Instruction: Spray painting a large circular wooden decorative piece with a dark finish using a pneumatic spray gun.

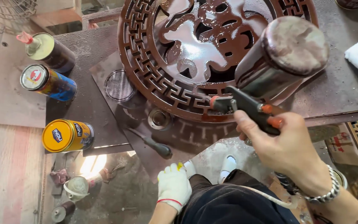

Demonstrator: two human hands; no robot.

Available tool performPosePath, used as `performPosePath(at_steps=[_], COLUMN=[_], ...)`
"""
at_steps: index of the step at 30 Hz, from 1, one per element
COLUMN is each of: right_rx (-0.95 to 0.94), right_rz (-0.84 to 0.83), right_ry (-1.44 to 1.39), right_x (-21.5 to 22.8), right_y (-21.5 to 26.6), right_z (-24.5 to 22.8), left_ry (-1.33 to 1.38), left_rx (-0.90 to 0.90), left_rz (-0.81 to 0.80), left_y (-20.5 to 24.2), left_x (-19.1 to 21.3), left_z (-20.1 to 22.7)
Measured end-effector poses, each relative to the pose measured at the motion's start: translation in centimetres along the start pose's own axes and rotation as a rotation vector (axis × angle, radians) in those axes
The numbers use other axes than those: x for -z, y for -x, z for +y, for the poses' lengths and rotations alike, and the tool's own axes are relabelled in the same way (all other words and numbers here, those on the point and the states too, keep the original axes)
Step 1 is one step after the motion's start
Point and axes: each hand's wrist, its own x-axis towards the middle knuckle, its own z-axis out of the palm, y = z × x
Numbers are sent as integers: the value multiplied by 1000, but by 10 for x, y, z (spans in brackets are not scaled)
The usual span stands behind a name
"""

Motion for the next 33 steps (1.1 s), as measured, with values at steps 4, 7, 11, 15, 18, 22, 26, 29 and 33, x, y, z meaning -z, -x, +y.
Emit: performPosePath(at_steps=[4,7,11,15,18,22,26,29,33], right_rx=[118,-68,-303,-197,58,85,-40,-67,-139], right_rz=[7,92,150,253,273,297,316,278,307], right_ry=[-10,19,-52,-247,-316,-293,-315,-350,-362], right_x=[12,28,40,45,53,59,67,75,86], right_y=[-1,8,19,25,20,23,22,21,23], right_z=[19,24,9,15,50,59,66,70,78], left_ry=[19,23,3,62,69,52,7,-24,-98], left_rx=[-19,-21,-73,-29,-22,-1,53,65,99], left_rz=[19,9,40,5,-48,-27,249,337,217], left_y=[-1,-2,0,-1,-4,-4,-4,-8,-11], left_x=[2,5,4,-5,-2,-21,-62,-100,-106], left_z=[0,-2,-2,-7,-9,-11,-22,-40,-72])
